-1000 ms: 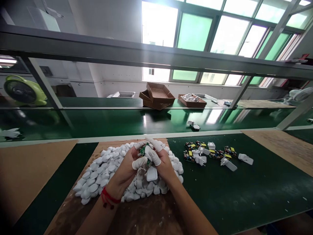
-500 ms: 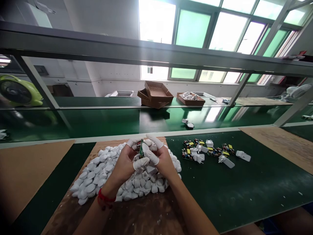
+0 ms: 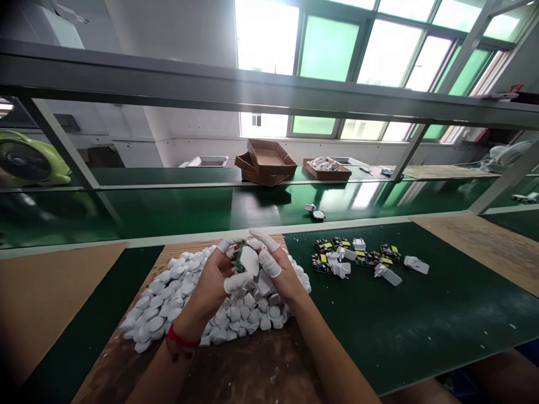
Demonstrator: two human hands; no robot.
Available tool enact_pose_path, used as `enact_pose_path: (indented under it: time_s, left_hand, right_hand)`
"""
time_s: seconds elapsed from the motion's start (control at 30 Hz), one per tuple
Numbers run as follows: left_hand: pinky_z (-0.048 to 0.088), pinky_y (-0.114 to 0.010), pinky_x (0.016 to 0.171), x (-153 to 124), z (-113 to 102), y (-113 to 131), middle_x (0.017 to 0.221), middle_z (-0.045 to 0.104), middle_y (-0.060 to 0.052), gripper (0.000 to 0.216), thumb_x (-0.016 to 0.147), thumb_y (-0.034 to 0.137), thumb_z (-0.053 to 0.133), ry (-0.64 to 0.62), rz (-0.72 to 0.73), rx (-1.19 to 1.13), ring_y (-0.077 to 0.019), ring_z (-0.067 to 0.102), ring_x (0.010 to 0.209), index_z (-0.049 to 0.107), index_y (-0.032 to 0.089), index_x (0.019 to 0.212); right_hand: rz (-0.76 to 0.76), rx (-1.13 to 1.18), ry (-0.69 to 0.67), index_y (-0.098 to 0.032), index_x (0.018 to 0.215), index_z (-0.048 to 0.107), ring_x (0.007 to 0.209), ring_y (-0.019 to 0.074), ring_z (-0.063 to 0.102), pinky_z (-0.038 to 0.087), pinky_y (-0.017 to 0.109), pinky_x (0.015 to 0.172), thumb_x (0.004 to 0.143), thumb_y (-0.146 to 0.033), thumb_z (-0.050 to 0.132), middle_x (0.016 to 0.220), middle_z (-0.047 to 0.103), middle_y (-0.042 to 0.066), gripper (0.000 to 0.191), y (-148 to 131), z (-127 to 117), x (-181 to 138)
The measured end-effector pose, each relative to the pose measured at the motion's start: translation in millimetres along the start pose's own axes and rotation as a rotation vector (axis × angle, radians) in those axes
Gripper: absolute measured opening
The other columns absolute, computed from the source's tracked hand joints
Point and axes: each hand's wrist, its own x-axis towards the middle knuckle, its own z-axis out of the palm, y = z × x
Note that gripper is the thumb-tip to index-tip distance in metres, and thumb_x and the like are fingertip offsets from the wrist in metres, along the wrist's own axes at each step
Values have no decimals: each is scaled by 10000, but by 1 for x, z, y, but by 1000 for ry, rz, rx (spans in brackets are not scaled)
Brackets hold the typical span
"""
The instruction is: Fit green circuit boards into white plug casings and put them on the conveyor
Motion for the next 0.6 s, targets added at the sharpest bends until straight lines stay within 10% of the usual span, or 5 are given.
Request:
enact_pose_path:
  time_s: [0.33,0.6]
  left_hand:
    - [521,-328,819,5,-4,6,982,708,-90,594,507,251,862,324,-93,-67,-246,658,946,606,146,1032]
    - [477,-405,906,3,-11,5,1032,703,-124,447,852,478,505,259,-189,261,-266,634,992,654,149,1116]
  right_hand:
    - [-417,-561,17,-348,1314,543,1118,262,527,437,412,972,865,-312,613,1234,582,64,455,-2,14,-5]
    - [-332,-282,244,-312,1095,716,1049,250,626,506,389,919,839,-236,646,1114,701,47,275,5,3,-3]
